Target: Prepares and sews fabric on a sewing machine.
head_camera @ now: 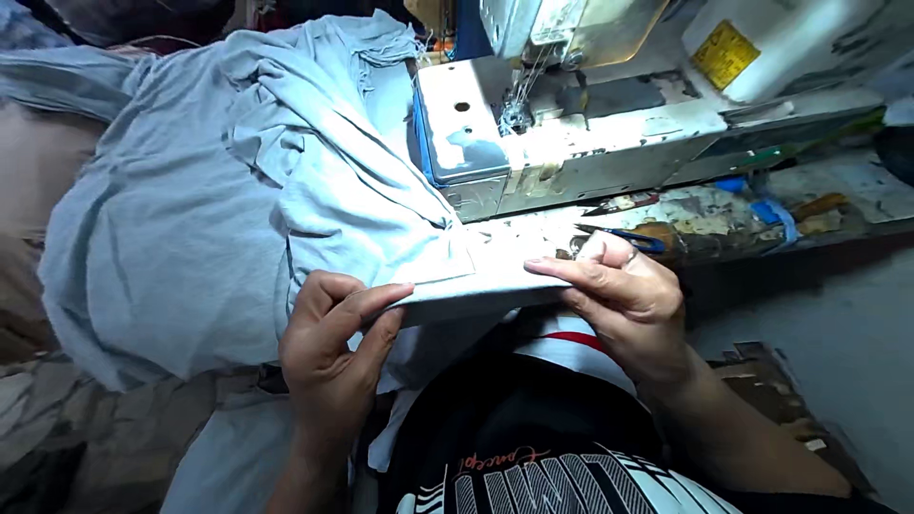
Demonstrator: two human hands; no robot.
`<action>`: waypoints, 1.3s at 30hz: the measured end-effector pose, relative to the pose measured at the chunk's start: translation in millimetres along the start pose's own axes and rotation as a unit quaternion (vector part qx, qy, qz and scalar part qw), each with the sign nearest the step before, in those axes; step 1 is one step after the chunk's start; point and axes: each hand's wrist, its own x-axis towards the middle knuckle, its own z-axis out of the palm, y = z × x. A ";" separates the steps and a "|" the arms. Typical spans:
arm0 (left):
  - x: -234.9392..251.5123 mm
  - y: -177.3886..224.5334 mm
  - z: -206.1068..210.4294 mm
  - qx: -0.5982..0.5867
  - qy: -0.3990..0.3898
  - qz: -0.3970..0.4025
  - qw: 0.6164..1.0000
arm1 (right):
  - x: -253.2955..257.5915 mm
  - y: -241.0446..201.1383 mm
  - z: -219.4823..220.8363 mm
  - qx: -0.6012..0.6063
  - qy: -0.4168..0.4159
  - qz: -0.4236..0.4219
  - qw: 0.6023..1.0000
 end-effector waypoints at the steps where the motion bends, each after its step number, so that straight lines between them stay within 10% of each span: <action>1: 1.0 -3.1 4.0 -0.011 0.012 0.009 1.000 | -1.6 0.0 -1.4 -0.048 0.013 -0.027 0.998; 5: 35.9 13.5 21.9 -0.223 -0.016 -0.092 0.970 | 1.6 -5.9 -12.1 -0.109 0.021 -0.090 0.990; 8: 100.8 24.9 38.6 -0.080 -0.062 -0.001 0.995 | 17.5 -1.6 -4.5 0.086 -0.012 0.011 0.996; 13: 193.6 -47.2 105.6 0.247 -0.239 0.077 0.936 | 45.4 41.9 7.5 0.467 -0.051 0.351 0.810; 22: 232.2 -179.9 160.2 0.247 -0.144 0.090 0.954 | 61.5 74.9 21.1 0.432 -0.025 0.306 0.848; 32: 234.5 -58.3 146.9 0.359 -0.235 -0.046 0.902 | 60.4 69.0 14.7 0.301 -0.057 0.278 0.910; 39: 146.4 -37.6 93.1 0.171 -0.223 0.156 0.947 | 50.0 63.7 -7.8 0.162 0.049 0.075 0.983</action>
